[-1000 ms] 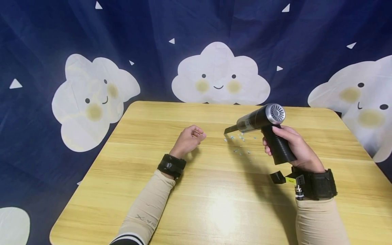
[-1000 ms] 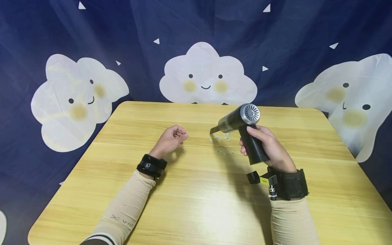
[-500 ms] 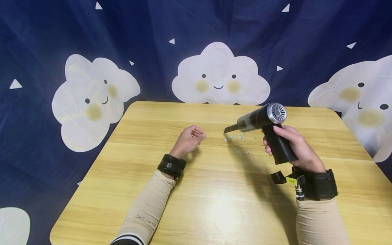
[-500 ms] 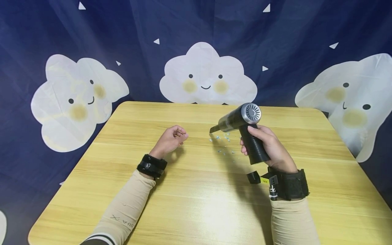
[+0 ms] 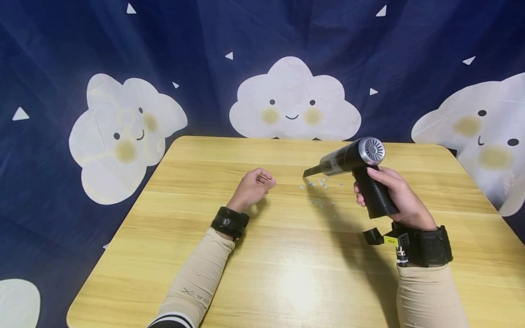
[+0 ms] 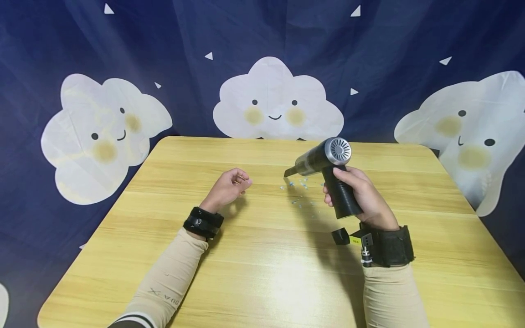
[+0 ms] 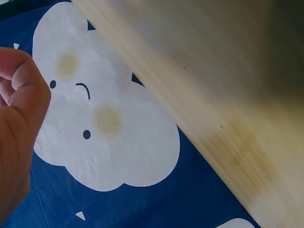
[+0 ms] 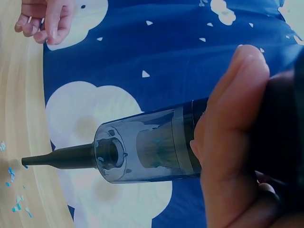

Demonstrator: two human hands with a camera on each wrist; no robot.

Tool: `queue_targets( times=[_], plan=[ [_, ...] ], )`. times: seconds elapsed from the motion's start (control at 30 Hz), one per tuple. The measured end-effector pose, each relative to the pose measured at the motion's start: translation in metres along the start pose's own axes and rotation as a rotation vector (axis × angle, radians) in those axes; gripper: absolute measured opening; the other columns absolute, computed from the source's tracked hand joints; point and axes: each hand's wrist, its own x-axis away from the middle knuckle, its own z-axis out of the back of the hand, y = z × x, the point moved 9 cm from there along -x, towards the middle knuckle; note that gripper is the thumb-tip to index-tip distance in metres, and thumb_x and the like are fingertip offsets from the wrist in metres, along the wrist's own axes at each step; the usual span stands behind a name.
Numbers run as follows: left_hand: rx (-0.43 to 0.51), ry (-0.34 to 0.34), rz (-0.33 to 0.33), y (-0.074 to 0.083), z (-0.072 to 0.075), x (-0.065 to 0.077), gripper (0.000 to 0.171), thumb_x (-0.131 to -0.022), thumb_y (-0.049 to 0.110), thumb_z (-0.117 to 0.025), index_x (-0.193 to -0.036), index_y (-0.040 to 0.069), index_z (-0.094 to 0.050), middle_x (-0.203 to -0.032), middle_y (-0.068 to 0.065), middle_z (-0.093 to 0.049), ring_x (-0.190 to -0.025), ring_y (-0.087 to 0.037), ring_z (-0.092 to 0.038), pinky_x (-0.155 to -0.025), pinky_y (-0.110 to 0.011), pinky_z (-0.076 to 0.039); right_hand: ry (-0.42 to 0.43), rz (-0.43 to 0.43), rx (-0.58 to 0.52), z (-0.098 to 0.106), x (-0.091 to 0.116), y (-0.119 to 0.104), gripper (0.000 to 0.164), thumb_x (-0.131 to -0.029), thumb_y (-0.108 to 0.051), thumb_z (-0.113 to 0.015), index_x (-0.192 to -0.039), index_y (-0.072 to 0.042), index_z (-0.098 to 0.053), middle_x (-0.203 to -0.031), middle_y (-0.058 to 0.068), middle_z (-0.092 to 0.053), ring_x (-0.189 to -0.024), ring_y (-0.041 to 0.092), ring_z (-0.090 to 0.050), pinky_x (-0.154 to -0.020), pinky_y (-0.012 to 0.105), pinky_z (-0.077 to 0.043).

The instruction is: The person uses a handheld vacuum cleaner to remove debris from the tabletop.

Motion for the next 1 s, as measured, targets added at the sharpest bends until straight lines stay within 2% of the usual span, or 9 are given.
queue_targets(
  times=[0.57,1.0],
  plan=[
    [-0.020,-0.010,-0.004,-0.0004,-0.0010,-0.0003,0.019,-0.090,0.029,-0.065,-0.099,0.014,-0.057,-0.096,-0.008,-0.061,-0.084,-0.032,-0.064,-0.071,-0.038,-0.053,0.016,0.003,0.004,0.0038,0.0018,-0.0012,0.031,-0.105,-0.009,-0.022,-0.111,0.005,-0.049,-0.087,0.015,-0.064,-0.072,0.022,-0.065,-0.067,0.028,-0.056],
    [-0.011,-0.005,-0.007,0.0008,0.0004,0.0015,0.017,-0.091,0.026,-0.064,-0.100,0.014,-0.057,-0.097,-0.009,-0.061,-0.085,-0.032,-0.064,-0.071,-0.039,-0.053,0.040,0.015,0.055,0.0059,0.0042,-0.0045,0.031,-0.105,-0.008,-0.023,-0.108,0.006,-0.050,-0.085,0.014,-0.066,-0.070,0.022,-0.067,-0.065,0.027,-0.057]
  ],
)
